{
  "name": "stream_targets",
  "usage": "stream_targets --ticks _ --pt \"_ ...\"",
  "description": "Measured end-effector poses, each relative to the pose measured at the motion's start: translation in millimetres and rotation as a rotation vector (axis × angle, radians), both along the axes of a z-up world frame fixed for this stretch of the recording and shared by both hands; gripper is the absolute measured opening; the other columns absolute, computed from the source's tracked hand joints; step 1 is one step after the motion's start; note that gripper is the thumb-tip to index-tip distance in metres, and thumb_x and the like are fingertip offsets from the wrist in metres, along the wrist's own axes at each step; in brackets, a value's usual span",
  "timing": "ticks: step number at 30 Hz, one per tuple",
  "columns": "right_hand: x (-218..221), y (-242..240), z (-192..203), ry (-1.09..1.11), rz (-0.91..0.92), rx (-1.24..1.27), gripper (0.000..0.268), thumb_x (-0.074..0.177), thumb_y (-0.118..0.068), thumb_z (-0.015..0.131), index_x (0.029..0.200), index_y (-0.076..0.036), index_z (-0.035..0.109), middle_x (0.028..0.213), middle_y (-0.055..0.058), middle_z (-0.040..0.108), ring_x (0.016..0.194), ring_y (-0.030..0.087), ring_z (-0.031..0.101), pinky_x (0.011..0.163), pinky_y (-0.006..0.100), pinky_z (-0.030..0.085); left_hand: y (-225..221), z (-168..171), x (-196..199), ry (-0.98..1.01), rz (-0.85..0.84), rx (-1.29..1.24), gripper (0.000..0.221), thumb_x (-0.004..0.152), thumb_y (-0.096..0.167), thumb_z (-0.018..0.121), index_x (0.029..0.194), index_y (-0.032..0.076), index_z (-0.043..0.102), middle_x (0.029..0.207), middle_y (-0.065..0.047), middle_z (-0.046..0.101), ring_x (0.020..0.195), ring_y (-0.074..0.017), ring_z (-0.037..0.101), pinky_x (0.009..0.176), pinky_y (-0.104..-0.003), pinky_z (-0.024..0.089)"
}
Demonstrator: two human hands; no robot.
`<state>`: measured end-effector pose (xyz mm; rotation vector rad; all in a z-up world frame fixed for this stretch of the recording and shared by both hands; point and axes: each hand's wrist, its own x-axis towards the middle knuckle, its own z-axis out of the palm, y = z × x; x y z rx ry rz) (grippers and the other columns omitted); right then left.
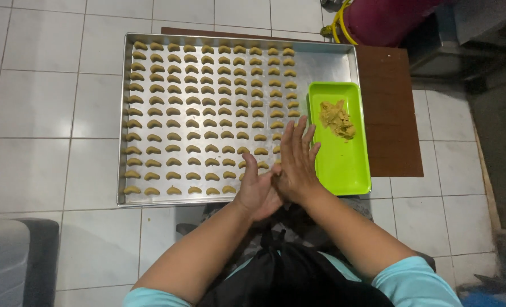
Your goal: Shaping small pieces of dough into crescent forms and arranging them in rows on a baking tray.
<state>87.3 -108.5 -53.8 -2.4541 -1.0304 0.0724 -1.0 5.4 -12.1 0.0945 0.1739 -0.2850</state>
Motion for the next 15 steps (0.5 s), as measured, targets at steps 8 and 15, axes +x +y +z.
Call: stream_targets --ticks 8,15 --pt "-48.5 -1.5 -40.0 -0.118 0.184 -0.054 0.125 0.079 -0.094 0.009 0.164 -0.003 -0.005 0.166 0.03 -0.02 0.148 0.055 -0.025 0.106 0.078 -0.013 -7.8 -31.8 5.7 -0.321 0.542 0.196 0.109 0.074 0.093 0.038 0.149 0.015 0.031 0.146 -0.014 0.034 0.136 -0.0374 0.037 0.119 -0.055 0.027" --pt "-4.0 8.1 11.9 -0.001 -0.013 -0.071 0.118 0.084 -0.088 0.003 0.162 0.0 -0.011 0.164 0.033 -0.021 0.144 0.065 -0.018 0.103 0.085 -0.007 -1.5 -13.4 1.1 0.055 -0.041 0.117 0.123 0.07 0.102 0.021 0.137 0.006 0.061 0.12 -0.013 0.071 0.117 -0.0307 0.065 0.111 -0.042 0.048"
